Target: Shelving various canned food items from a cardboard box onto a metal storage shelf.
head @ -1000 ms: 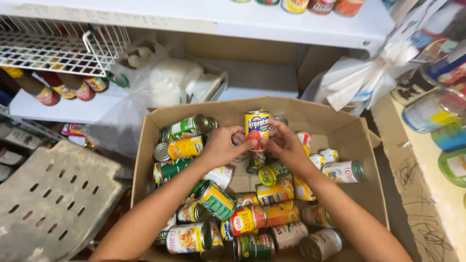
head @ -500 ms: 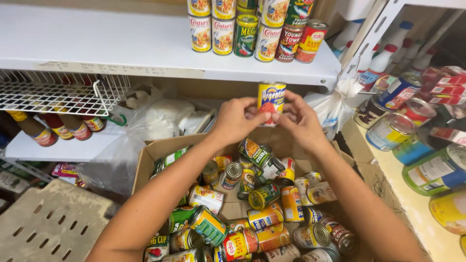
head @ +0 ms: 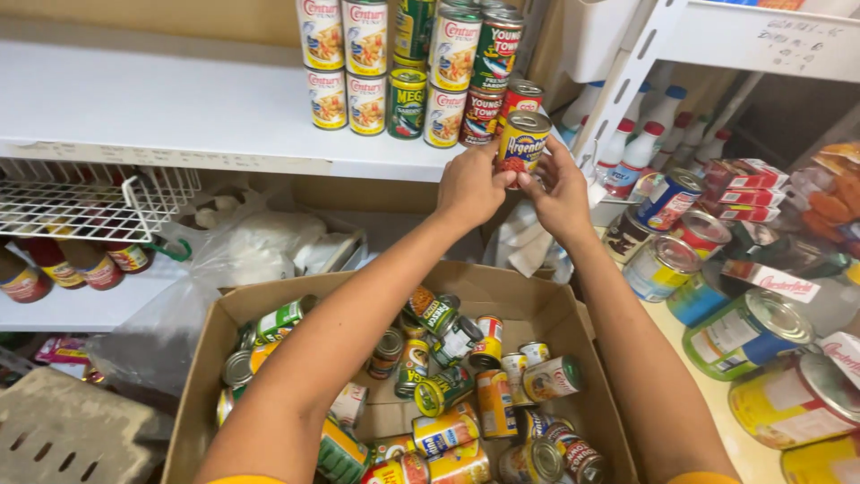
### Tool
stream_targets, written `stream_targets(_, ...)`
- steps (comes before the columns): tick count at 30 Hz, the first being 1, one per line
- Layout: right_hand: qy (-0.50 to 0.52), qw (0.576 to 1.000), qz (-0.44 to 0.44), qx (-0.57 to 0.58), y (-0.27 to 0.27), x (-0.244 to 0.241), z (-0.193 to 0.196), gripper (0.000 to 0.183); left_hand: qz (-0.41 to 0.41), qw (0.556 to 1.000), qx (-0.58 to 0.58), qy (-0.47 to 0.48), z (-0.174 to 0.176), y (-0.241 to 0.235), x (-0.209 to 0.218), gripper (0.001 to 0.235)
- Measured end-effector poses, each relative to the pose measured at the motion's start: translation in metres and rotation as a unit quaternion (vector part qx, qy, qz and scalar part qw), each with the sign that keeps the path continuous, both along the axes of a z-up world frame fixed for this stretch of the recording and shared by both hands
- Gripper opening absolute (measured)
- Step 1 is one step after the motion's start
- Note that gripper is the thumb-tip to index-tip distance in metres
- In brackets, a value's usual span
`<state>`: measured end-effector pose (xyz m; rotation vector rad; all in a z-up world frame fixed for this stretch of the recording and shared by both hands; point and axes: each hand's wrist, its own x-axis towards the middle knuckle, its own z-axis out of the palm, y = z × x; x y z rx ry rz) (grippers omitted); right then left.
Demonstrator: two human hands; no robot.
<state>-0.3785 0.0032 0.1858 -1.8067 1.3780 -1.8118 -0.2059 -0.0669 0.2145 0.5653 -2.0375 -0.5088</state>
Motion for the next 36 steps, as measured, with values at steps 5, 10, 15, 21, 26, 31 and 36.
stream_targets(5, 0.039, 0.999, -0.024, -0.011, -0.011, -0.016, -0.001, 0.066, 0.020, 0.996, -0.067, 0.059, -0.017, -0.021, -0.026, 0.050)
stream_targets(10, 0.074, 0.991, -0.106, -0.015, -0.016, -0.020, -0.013, 0.059, 0.030, 0.997, -0.057, 0.050, -0.018, -0.024, -0.024, 0.039)
stream_targets(15, 0.105, 0.969, -0.221, -0.021, -0.019, -0.016, -0.002, 0.054, 0.000, 0.997, 0.030, 0.069, -0.016, -0.039, -0.024, 0.043)
stream_targets(21, 0.128, 0.960, -0.248, 0.000, -0.029, -0.023, 0.002, 0.057, 0.049, 0.998, -0.016, 0.034, -0.015, -0.037, -0.026, 0.039)
stream_targets(26, 0.146, 0.951, -0.269, 0.040, -0.029, -0.022, 0.011, 0.059, 0.077, 0.996, 0.023, 0.039, -0.014, -0.033, -0.032, 0.035)
stream_targets(31, 0.183, 0.932, -0.297, 0.095, -0.028, -0.030, 0.016, 0.050, 0.127, 0.991, 0.039, 0.001, -0.011, -0.028, -0.037, 0.031)
stream_targets(36, 0.239, 0.896, -0.346, 0.142, -0.032, -0.028, 0.029, 0.034, 0.179, 0.984, 0.009, -0.011, -0.005, -0.028, -0.042, 0.030)
